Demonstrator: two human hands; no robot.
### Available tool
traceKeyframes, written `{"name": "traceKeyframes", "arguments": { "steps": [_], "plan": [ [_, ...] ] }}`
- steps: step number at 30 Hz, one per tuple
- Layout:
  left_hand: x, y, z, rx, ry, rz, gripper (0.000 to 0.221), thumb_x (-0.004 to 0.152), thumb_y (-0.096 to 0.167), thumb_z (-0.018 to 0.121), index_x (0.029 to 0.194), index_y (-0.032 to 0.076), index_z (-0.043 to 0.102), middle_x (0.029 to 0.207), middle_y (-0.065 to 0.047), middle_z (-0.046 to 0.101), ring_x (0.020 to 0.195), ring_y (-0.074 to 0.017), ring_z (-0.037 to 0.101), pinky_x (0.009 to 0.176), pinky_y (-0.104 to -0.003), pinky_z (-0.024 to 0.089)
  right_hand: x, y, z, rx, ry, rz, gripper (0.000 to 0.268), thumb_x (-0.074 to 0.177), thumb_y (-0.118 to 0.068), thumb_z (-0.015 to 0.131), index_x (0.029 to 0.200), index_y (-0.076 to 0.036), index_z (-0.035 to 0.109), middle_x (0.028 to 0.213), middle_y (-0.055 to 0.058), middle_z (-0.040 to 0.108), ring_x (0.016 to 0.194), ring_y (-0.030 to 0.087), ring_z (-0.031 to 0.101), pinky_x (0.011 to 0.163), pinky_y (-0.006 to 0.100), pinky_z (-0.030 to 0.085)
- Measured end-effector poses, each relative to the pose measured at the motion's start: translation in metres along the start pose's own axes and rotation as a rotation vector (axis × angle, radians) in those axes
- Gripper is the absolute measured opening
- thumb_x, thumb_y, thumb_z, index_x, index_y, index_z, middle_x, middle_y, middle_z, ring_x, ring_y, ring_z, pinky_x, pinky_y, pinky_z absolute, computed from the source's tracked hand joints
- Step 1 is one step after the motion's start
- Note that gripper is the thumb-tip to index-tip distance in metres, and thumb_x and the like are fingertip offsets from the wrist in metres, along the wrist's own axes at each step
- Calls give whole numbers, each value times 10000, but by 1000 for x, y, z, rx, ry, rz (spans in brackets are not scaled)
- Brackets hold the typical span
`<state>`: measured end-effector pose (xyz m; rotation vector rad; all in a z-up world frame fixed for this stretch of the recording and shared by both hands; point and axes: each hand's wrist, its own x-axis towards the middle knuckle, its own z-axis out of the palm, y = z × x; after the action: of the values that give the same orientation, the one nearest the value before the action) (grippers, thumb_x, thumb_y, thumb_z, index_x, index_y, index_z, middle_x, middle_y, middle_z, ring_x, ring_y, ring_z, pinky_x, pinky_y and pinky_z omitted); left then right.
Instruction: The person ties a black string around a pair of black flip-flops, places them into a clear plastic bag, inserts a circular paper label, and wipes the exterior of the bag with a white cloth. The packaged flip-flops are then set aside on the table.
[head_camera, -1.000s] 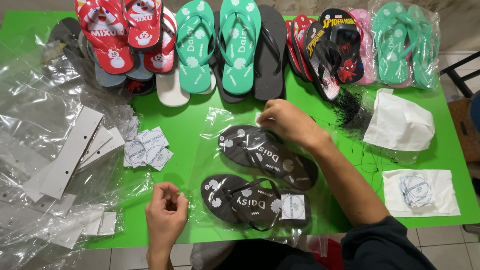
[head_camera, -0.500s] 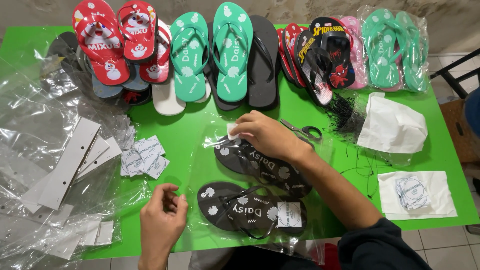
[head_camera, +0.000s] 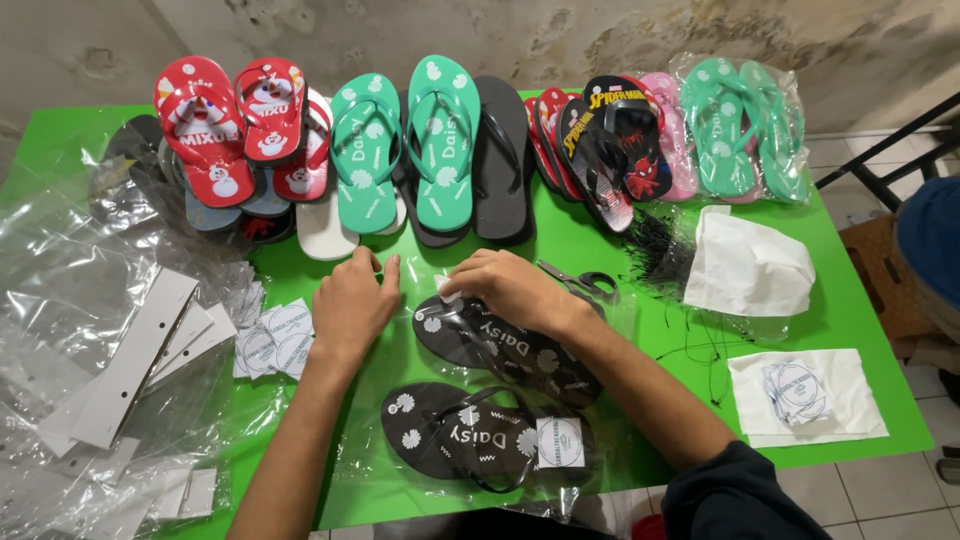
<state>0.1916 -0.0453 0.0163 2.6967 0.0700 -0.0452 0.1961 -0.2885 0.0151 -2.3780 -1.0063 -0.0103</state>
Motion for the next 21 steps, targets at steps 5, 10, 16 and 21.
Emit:
{"name": "traceKeyframes", "arguments": {
  "steps": [5,10,16,21],
  "plan": [
    [4,0,15,-143,-25,18,388,1038,415,475,964,96,683,847,-193,738,887,-486,726,799,-585,551,1,3,4,-10,10,-30,207,1003,-132,613,1031,-277,758,1065,-39,761,1054,224,687,814,366,531],
    [4,-12,22,-211,22,8,377,1065,406,458,992,94,656,817,-224,717,866,-497,711,784,-595,536,-5,-1,-9,-24,-36,-42,264,1002,-90,554,1016,-246,766,1058,-14,758,1042,250,683,800,385,536],
    [2,-16,12,-211,29,-8,367,1080,384,431,1012,92,643,819,-230,717,862,-492,713,789,-593,540,-25,5,-24,-66,-73,31,322,981,-52,536,1010,-239,796,1013,24,758,980,263,682,806,389,542],
    [1,-19,12,-220,21,-9,354,1090,350,406,1025,87,633,838,-241,719,872,-490,723,805,-605,549,-61,23,-34,-166,-113,85,394,970,-15,459,987,-230,788,1023,17,747,971,256,671,811,376,546]
  ]
}}
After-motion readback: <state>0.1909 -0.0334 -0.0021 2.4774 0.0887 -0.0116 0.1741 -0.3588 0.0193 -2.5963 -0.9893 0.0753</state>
